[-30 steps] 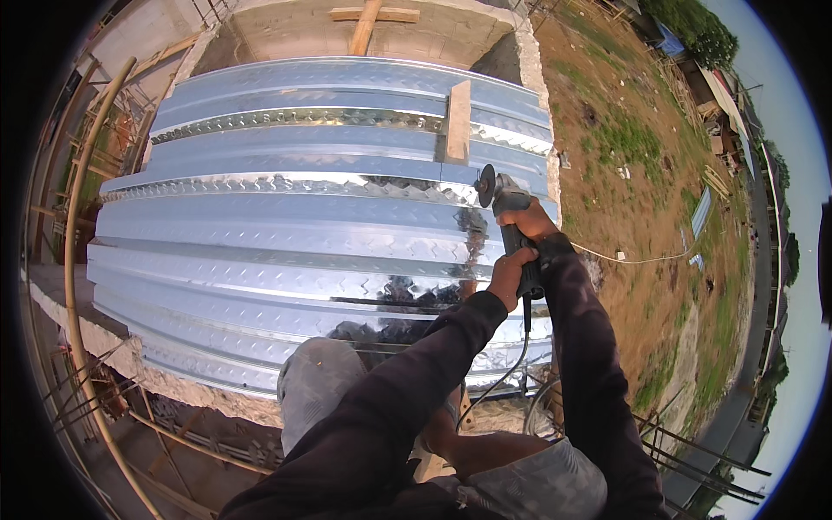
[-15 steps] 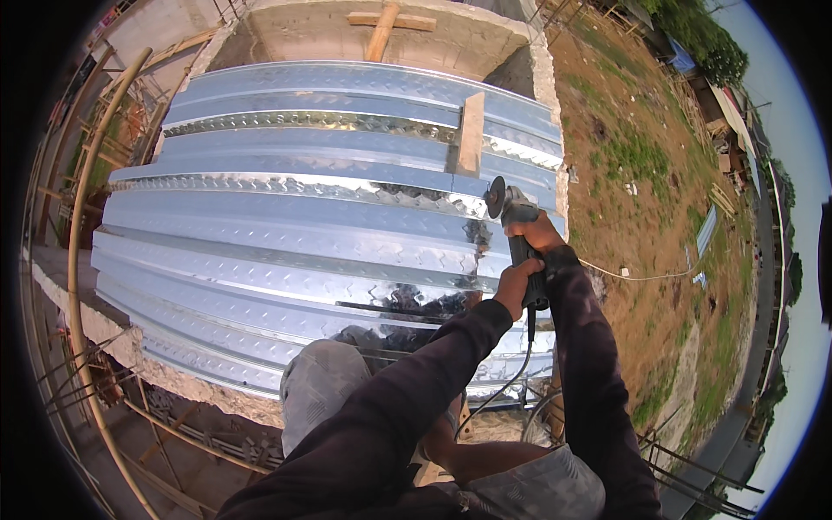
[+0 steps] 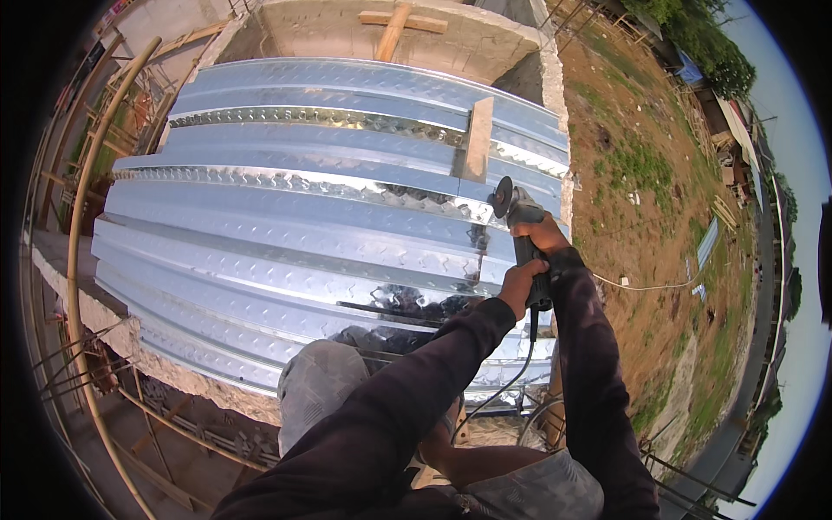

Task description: The person measures a corrugated metal sheet with a tape measure, marks a cut line, and uses an angle grinder to cut the sheet along the marked line. The person handles the sheet and grinder while standing on a rooftop structure.

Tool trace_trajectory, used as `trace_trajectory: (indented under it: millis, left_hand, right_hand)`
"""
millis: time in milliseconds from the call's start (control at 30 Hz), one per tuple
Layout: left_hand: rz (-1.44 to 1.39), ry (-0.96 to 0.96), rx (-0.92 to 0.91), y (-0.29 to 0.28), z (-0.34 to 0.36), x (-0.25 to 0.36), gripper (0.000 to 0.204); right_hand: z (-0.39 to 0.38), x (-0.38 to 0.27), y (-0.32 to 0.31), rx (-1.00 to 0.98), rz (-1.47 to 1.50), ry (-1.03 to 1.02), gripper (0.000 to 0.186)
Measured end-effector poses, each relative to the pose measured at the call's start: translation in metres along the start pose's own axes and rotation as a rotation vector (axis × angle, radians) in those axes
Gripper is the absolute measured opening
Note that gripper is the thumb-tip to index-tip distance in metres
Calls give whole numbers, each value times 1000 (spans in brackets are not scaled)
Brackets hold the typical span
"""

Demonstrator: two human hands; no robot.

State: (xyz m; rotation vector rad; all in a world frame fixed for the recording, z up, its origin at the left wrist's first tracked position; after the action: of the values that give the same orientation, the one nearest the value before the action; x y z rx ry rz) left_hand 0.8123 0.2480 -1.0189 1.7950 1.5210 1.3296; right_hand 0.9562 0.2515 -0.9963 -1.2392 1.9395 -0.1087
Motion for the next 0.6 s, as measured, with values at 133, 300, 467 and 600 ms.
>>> trace_trajectory:
  millis: [133, 300, 467, 600]
  left_hand:
    - [-7, -6, 16, -2, 0, 0, 27]
    - [6, -8, 17, 2, 0, 2, 26]
    - [-4, 14, 38, -2, 8, 5, 26]
    - [-4, 8, 17, 2, 9, 4, 26]
  right_hand:
    - [2, 1, 3, -19, -4, 6, 45]
    - [23, 16, -4, 2, -60, 28, 62]
    - [37, 13, -2, -48, -54, 53, 86]
    - [45, 21, -7, 21, -33, 60, 74]
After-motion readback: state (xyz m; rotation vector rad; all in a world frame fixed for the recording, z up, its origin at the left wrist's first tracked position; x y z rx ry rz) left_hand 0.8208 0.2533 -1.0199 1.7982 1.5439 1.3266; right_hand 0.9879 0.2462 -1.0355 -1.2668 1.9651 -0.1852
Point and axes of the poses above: each hand's wrist, its own z-axis towards the middle knuckle, its own y-axis out of the palm, x = y × z, the point moved 2 cm from there along z, towards the middle knuckle, and after that the axes turned 14 degrees about y, right-handed, at the moved point
